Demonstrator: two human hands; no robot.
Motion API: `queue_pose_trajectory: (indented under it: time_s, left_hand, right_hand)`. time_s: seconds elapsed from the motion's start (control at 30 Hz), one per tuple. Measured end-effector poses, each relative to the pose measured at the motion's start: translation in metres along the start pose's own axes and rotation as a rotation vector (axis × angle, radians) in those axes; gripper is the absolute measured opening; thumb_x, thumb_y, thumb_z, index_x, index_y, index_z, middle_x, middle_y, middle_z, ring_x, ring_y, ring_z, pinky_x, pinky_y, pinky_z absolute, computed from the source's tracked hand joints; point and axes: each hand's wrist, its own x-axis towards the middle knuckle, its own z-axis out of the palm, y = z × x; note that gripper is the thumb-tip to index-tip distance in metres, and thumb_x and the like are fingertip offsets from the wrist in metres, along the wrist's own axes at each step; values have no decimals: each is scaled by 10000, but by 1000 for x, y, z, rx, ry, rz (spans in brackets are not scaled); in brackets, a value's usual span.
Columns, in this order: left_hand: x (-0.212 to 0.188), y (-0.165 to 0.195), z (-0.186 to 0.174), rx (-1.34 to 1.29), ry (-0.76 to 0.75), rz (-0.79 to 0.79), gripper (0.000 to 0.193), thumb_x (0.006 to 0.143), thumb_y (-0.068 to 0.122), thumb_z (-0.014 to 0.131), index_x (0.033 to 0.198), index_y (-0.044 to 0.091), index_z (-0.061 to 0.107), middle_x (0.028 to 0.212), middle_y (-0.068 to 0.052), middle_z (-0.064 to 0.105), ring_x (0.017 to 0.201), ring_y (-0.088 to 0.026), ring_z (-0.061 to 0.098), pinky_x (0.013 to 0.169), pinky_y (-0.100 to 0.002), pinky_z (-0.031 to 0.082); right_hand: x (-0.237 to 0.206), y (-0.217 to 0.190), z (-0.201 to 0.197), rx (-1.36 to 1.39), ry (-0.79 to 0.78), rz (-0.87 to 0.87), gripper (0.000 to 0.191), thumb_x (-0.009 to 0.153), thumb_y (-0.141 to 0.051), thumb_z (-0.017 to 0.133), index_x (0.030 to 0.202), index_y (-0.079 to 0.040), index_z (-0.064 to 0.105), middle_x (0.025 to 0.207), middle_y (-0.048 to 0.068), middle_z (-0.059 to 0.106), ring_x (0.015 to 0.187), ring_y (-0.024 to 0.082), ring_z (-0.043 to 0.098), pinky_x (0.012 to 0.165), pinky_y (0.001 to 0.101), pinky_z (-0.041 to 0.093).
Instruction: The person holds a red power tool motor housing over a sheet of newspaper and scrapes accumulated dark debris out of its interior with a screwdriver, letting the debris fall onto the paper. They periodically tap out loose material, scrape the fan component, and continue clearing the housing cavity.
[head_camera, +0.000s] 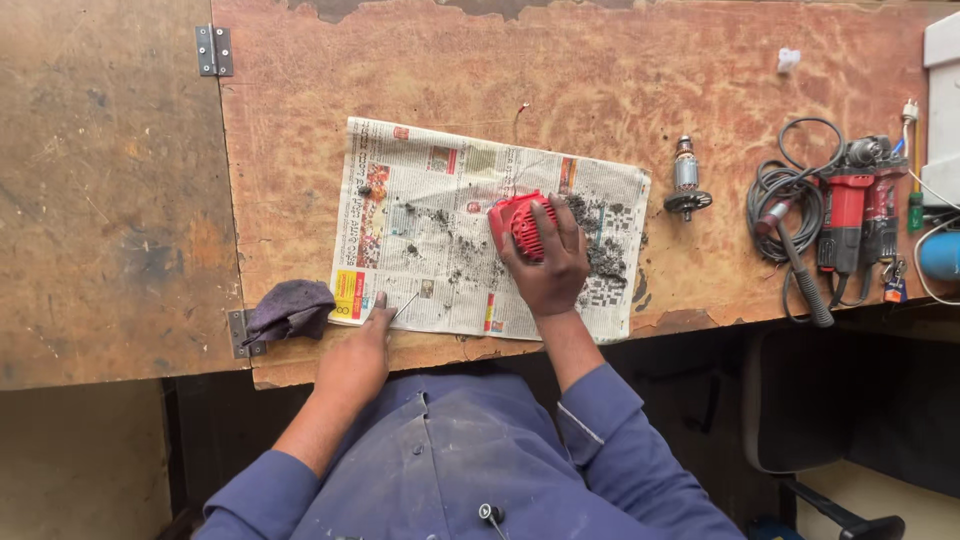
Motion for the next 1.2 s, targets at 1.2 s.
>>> queue_pose_trajectory:
  time_s: [1.2]
  left_hand:
    - [4,36,-52,-405,111,19,300,859,259,781,1069,62,698,910,-145,744,778,-254,707,722,-412,564]
  right_hand:
    - [-57,31,-94,2103,-40,1263,468,957,-473,642,1278,-133,664,1224,73,709,1060,249,717,794,425,626]
